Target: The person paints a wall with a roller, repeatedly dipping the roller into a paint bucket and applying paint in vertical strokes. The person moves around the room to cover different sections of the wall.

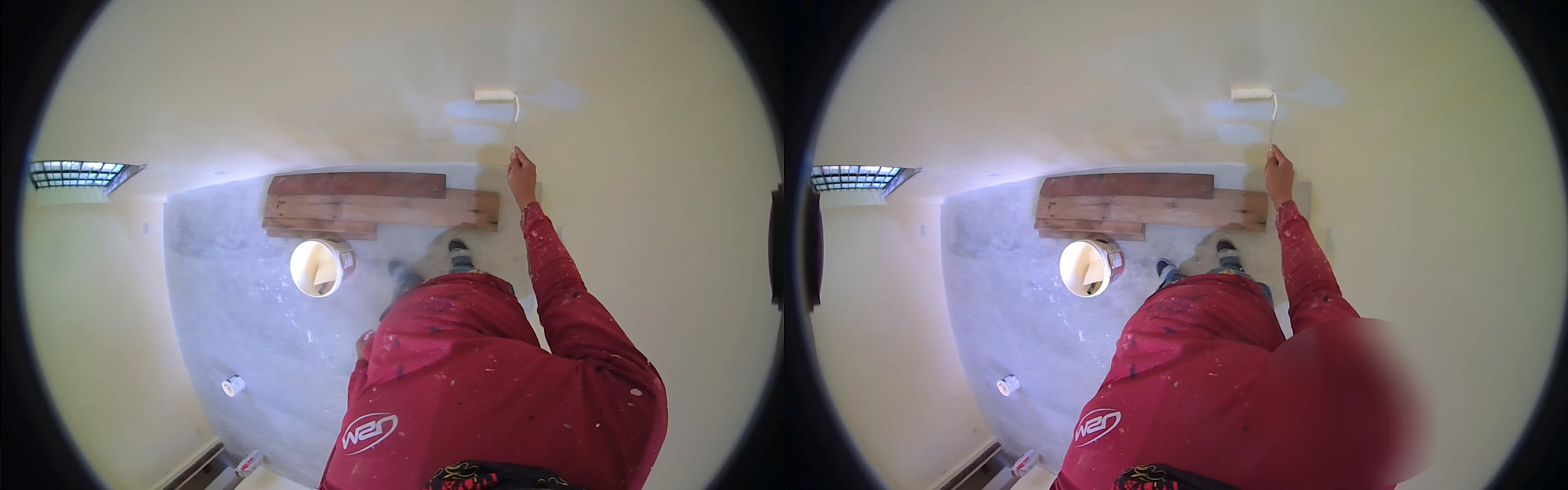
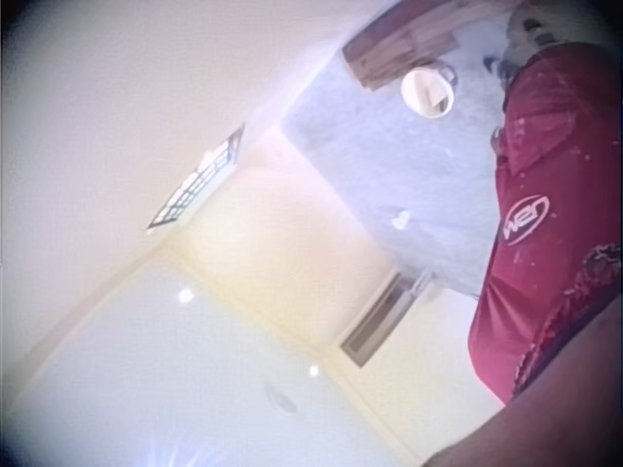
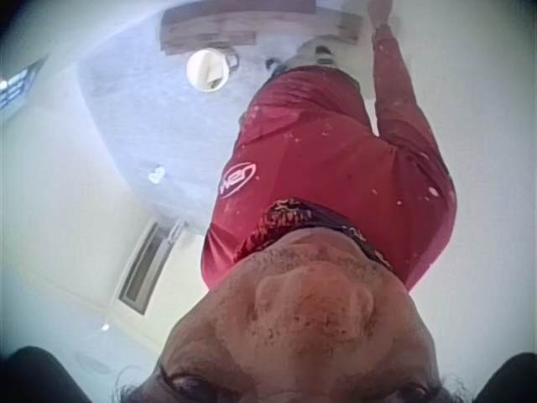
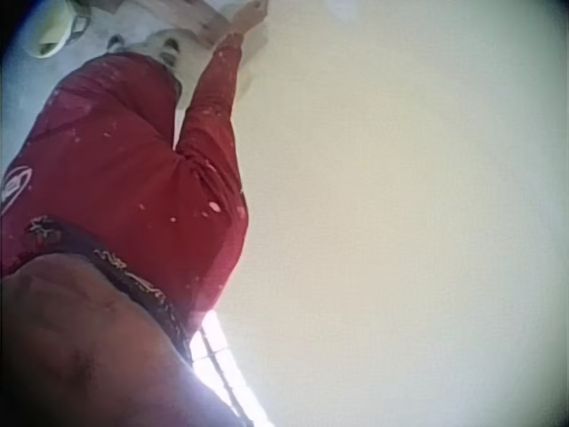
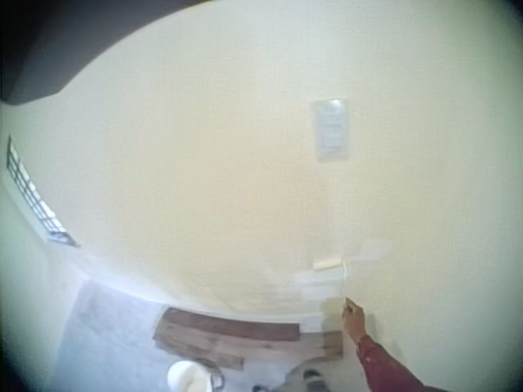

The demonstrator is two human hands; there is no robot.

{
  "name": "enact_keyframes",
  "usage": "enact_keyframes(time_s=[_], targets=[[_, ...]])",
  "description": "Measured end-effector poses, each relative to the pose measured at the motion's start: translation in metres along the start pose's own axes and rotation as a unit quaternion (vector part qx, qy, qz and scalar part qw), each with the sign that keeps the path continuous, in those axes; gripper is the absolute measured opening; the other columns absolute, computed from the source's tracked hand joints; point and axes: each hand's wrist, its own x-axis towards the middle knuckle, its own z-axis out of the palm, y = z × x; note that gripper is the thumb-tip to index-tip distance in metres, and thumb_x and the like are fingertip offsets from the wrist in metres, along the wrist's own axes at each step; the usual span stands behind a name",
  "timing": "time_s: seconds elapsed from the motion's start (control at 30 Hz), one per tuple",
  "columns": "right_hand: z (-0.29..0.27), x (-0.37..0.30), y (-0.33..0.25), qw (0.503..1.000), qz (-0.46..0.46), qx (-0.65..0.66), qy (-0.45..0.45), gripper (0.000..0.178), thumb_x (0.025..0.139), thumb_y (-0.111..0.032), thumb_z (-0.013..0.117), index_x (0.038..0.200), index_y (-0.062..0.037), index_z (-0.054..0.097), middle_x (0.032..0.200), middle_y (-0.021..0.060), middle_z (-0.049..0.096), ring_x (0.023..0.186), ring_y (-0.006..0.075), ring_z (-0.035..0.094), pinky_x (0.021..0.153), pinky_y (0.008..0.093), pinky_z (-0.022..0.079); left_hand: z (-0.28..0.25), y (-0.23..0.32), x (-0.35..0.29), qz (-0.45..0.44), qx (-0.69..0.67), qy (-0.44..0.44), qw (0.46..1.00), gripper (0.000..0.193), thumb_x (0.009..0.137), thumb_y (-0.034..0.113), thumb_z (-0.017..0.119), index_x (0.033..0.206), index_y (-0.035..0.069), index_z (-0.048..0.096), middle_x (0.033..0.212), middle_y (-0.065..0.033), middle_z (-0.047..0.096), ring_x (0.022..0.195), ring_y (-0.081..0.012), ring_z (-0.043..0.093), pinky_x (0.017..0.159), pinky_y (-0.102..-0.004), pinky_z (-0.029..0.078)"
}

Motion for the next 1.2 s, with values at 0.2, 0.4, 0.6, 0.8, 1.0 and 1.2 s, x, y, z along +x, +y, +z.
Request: enact_keyframes(time_s=[0.2,0.4,0.6,0.8,1.0,1.2], targets=[[-0.019,0.007,0.010,0.997,-0.069,0.016,0.022,0.040,0.112,-0.019,0.056,0.146,0.0005,0.063,0.068,-0.0036,0.051,0.058,0.0065,0.046,0.054,0.0256,0.041,0.027,0.002,0.001,-0.004,0.002,0.006,1.000,0.042,0.095,0.030,0.075,0.127,0.001,0.075,0.120,-0.0175,0.078,0.112,-0.0262,0.074,0.097,-0.0378,0.058],[-0.035,0.009,0.028,0.995,-0.006,0.086,0.041,0.041,0.112,-0.019,0.056,0.148,-0.0001,0.061,0.069,-0.0044,0.051,0.060,0.0056,0.046,0.053,0.0253,0.041,0.038,0.011,0.005,-0.008,-0.066,-0.008,0.998,0.042,0.097,0.026,0.075,0.131,0.003,0.073,0.122,-0.0158,0.078,0.112,-0.0236,0.074,0.097,-0.0370,0.057],[-0.046,0.016,0.030,0.996,-0.036,0.064,0.040,0.042,0.112,-0.020,0.057,0.149,-0.0005,0.060,0.069,-0.0041,0.053,0.058,0.0050,0.047,0.051,0.0265,0.042,0.038,0.006,-0.009,0.031,-0.021,-0.001,0.999,0.039,0.098,0.027,0.073,0.130,0.004,0.074,0.121,-0.0167,0.078,0.113,-0.0249,0.074,0.096,-0.0380,0.057],[-0.056,0.021,0.037,0.998,-0.024,0.053,0.035,0.039,0.111,-0.014,0.054,0.146,0.0019,0.063,0.075,-0.0036,0.054,0.062,0.0064,0.047,0.056,0.0251,0.042,0.030,0.034,-0.015,-0.032,-0.034,-0.031,0.998,0.038,0.099,0.027,0.072,0.128,0.003,0.075,0.120,-0.0184,0.078,0.113,-0.0272,0.074,0.096,-0.0387,0.058],[-0.082,0.015,-0.019,0.989,-0.021,0.142,0.045,0.038,0.111,-0.013,0.054,0.145,-0.0001,0.064,0.073,-0.0039,0.053,0.060,0.0055,0.048,0.053,0.0252,0.042,0.022,0.040,-0.006,-0.020,0.033,0.019,0.999,0.037,0.099,0.027,0.071,0.126,0.002,0.076,0.119,-0.0200,0.078,0.113,-0.0289,0.074,0.096,-0.0398,0.058],[-0.085,0.026,0.020,0.988,-0.001,0.141,0.062,0.040,0.112,-0.019,0.056,0.149,-0.0040,0.062,0.071,-0.0041,0.050,0.054,0.0049,0.042,0.046,0.0246,0.037,0.030,0.039,-0.012,-0.019,-0.001,0.018,1.000,0.038,0.099,0.026,0.071,0.127,0.001,0.075,0.119,-0.0192,0.079,0.112,-0.0267,0.074,0.096,-0.0387,0.057]])
